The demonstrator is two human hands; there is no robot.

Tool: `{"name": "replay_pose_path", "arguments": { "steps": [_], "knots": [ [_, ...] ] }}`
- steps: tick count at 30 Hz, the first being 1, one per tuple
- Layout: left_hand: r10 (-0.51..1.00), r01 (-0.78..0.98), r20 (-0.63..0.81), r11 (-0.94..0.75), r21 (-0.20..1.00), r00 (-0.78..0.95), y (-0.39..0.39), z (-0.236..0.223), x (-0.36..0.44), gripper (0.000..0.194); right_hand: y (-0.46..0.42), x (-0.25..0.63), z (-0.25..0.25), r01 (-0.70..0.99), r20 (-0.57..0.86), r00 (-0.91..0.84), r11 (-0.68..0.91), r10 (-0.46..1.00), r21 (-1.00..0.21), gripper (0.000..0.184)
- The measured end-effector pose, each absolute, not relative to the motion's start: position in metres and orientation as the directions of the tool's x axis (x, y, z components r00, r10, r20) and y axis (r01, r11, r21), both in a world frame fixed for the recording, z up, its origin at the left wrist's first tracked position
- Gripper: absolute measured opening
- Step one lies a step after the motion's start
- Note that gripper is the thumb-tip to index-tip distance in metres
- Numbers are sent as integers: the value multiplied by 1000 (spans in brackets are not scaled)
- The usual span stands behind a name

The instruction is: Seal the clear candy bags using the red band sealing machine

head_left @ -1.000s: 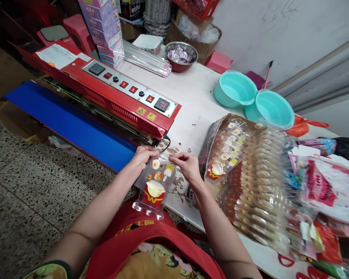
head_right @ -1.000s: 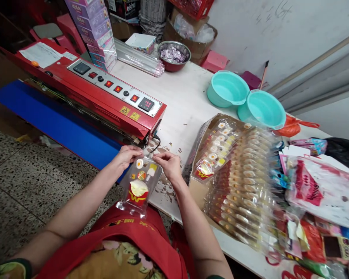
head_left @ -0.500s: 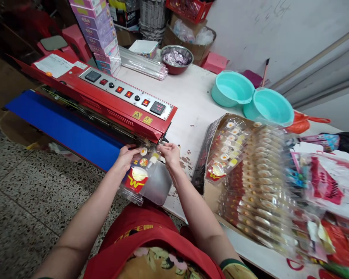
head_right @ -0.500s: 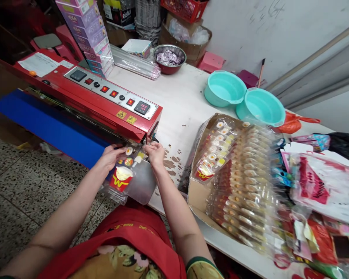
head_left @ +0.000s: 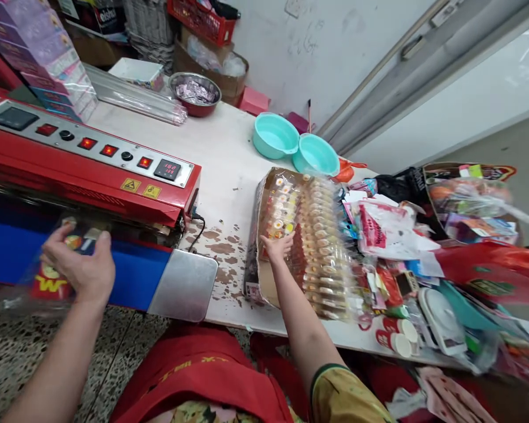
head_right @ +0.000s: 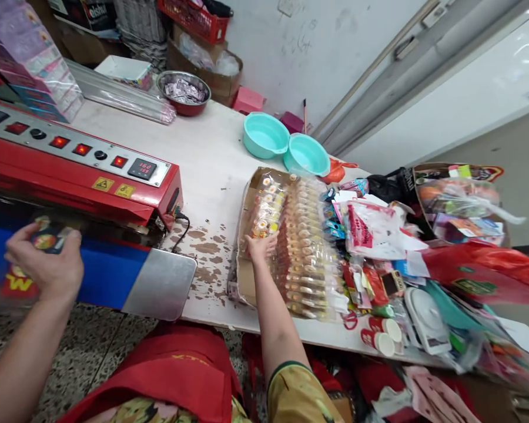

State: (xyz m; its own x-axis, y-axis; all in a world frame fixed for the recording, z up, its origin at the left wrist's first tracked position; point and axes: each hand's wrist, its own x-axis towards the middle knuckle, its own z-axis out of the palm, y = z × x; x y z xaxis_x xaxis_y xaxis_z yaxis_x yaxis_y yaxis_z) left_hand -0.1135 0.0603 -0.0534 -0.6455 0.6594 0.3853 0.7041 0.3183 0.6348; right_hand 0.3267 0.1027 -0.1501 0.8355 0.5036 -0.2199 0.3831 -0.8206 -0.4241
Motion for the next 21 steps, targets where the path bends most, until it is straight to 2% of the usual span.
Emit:
{"name": "replay_pose_path", "arguments": {
  "steps": [4, 7, 9, 11, 14, 17, 21],
  "knots": [
    [769, 774, 407, 175, 608, -494, 34, -55, -54, 58, 99, 325, -148, 436, -207, 810, -800, 549, -413, 123],
    [869, 671, 262, 103, 734, -420, 22, -52, -8, 47, 88, 324, -104, 546, -80, 757, -696, 648, -466, 123],
    [953, 469, 55, 96, 878, -297, 19, -46, 26, 45, 75, 315, -67, 662, 10, 654, -566, 756, -491, 125],
    [986, 213, -146, 160, 964, -78, 21, -38, 59, 55, 58, 297, -35, 752, 73, 521, -418, 850, -510, 126],
    [930, -160, -302, 337, 928, 209, 34, -25, 95, 82, 30, 262, -9, 801, 111, 296, -183, 949, -570, 126],
    [887, -406, -336, 447, 797, 316, 46, -16, 99, 85, 19, 239, -4, 705, 117, 148, -22, 982, -709, 121],
    [845, -378, -411, 525, 763, 343, 42, -10, 65, 74, 44, 241, 3, 422, 62, 140, -3, 988, -907, 113]
  ]
}}
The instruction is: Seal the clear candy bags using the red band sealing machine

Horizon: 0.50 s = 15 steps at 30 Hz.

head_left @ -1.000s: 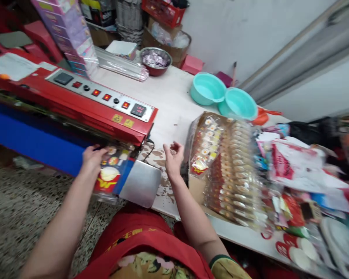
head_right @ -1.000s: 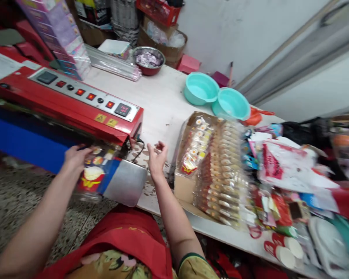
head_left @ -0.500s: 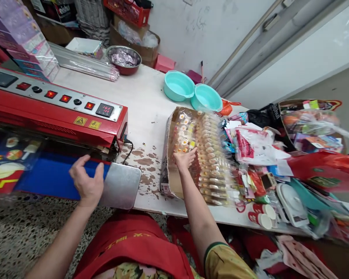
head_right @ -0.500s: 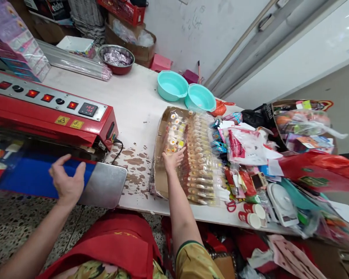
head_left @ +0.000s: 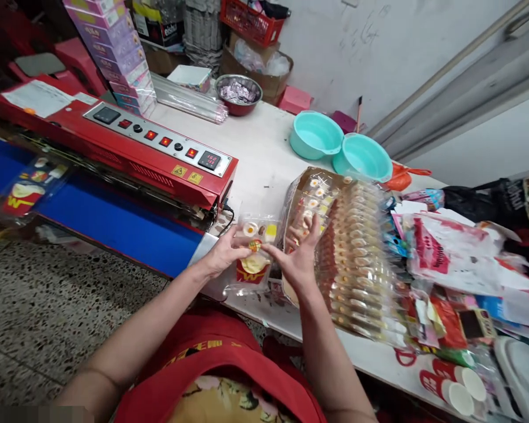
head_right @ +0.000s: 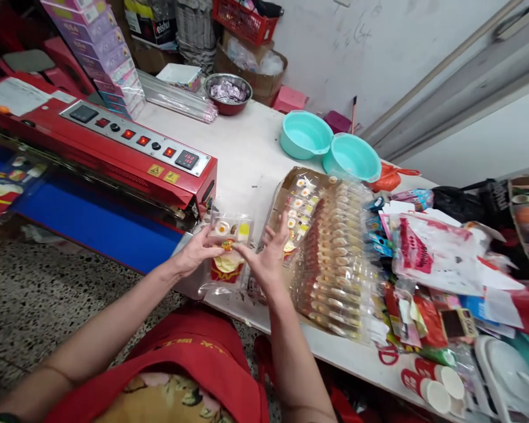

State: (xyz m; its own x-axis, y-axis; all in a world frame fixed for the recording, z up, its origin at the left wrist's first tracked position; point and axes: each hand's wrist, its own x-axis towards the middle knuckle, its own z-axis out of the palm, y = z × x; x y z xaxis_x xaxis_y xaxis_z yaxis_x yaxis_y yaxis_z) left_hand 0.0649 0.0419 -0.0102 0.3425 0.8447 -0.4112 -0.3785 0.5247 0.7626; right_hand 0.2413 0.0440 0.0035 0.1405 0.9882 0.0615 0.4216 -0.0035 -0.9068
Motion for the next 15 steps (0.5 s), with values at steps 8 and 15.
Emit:
{"name": "replay_pose_path", "arguments": {
  "steps": [8, 15],
  "knots": [
    [754, -342, -537, 652, 676, 378, 15, -22, 8, 59, 87, 230, -6, 69, -385, -327, -384, 863, -921, 36],
    [729, -411, -683, 614, 674, -30, 46, -17, -2, 39, 79, 190, -24, 78, -431, -202, -424, 880, -902, 33]
  ]
}}
